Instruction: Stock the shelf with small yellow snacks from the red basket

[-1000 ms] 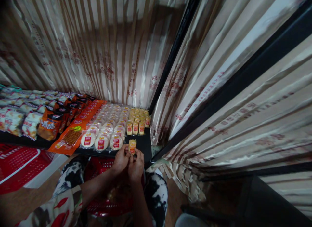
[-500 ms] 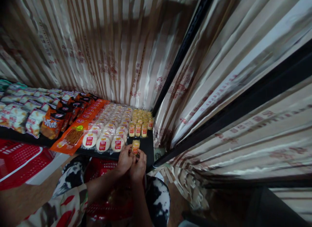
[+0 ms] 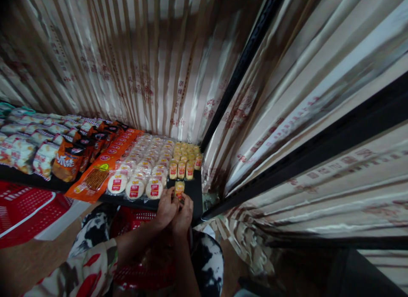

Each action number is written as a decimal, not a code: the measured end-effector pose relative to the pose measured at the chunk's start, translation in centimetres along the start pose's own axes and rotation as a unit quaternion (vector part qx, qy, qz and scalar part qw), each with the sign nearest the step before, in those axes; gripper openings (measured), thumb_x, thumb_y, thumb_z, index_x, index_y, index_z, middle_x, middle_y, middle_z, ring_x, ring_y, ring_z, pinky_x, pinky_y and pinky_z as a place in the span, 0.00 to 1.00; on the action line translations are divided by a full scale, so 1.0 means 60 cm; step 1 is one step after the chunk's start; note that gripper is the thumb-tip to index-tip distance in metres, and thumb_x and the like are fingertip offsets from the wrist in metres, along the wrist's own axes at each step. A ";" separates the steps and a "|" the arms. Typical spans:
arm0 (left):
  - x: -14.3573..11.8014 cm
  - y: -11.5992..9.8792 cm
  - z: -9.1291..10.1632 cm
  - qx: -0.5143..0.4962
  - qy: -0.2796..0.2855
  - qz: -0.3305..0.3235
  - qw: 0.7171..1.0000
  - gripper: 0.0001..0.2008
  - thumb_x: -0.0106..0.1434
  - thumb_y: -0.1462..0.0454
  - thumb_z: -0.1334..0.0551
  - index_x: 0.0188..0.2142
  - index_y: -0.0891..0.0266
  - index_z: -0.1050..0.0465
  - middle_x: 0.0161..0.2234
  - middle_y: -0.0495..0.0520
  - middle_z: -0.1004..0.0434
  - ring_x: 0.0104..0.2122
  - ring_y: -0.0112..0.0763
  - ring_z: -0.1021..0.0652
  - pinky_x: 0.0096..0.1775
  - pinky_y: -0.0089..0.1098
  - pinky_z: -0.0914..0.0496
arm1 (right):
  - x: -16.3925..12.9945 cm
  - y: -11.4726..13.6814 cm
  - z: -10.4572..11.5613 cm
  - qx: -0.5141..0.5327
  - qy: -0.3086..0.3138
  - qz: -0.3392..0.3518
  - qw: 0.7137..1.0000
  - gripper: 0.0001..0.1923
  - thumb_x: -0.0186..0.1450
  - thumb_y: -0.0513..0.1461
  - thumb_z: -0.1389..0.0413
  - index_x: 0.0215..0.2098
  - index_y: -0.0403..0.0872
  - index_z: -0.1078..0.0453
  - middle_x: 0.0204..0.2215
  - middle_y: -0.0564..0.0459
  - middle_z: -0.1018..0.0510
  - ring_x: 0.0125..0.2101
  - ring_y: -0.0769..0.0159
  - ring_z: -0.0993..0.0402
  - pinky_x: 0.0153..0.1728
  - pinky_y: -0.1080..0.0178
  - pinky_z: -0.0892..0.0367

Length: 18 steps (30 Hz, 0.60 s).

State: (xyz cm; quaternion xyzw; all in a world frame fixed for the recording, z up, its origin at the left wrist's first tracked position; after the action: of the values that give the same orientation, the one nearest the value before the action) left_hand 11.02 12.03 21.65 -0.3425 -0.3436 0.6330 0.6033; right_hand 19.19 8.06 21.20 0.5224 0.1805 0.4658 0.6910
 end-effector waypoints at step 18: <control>0.017 -0.015 -0.008 0.007 0.014 0.001 1.000 0.19 0.60 0.68 0.49 0.51 0.66 0.35 0.45 0.59 0.31 0.47 0.34 0.30 0.53 0.32 0.37 | 0.022 -0.014 -0.008 0.010 -0.014 -0.005 1.000 0.19 0.61 0.45 0.53 0.46 0.44 0.34 0.45 0.41 0.31 0.43 0.61 0.31 0.42 0.59 0.31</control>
State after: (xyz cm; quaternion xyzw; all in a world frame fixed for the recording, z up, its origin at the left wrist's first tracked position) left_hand 11.86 13.07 22.16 -0.3475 -0.3304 0.6315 0.6094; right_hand 19.90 9.37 20.57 0.5349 0.1782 0.4534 0.6903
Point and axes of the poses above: each hand's wrist, its own x-axis towards the middle knuckle, its own z-axis out of the back of the hand, y = z × x, the point moved 4 cm from there along x, towards the middle knuckle
